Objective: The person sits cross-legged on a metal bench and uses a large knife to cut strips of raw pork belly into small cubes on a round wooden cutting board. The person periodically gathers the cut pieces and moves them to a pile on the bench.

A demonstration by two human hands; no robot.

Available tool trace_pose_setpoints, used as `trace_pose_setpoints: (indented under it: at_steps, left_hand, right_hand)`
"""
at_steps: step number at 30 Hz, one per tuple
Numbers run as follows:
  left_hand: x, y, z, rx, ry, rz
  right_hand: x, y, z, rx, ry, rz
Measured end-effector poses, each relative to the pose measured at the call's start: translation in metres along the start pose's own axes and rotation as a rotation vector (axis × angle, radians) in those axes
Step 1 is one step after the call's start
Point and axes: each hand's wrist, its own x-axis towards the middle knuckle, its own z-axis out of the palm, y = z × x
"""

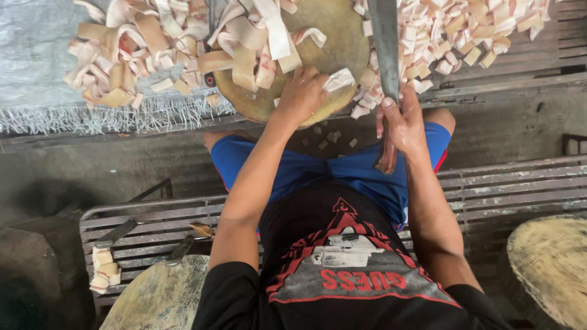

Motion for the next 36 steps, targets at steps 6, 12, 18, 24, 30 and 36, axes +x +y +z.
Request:
trace_pose_setpoints:
  at_steps: [6,12,18,24,30,36]
  left_hand:
    - [0.008,0.019,-0.008,-0.044,0.008,0.068]
    - [-0.016,0.025,-0.064,-0.037,-0.003,-0.046]
    - [-0.048,0.021,-0.098,-0.038,-0.130,-0.156]
    - [-0.044,0.016,-0.089,-0.124,-0.063,-0.114]
    - [-0.041,0.013,-0.076,-0.172,-0.042,-0.087]
    - [-0.035,0.016,-0.061,-0.202,-0.057,-0.106]
  right_hand:
    - [-0.038,0.008,-0.006,-0.726,0.053,-0.241]
    - [-0.077,-0.008,-0.005,-0.852,0.129,-0.323]
    - [-0.095,-0.014,-0.008,-0.964,0.183,-0.648]
    - [-0.096,-0.006,-0.003,-1.088,-0.031,-0.203]
    - [-0.110,-0.015,-0.021,-0.891,0.168,-0.421]
    - [-0.099,-0.002,-0.009,-1.027,0.105,-0.480]
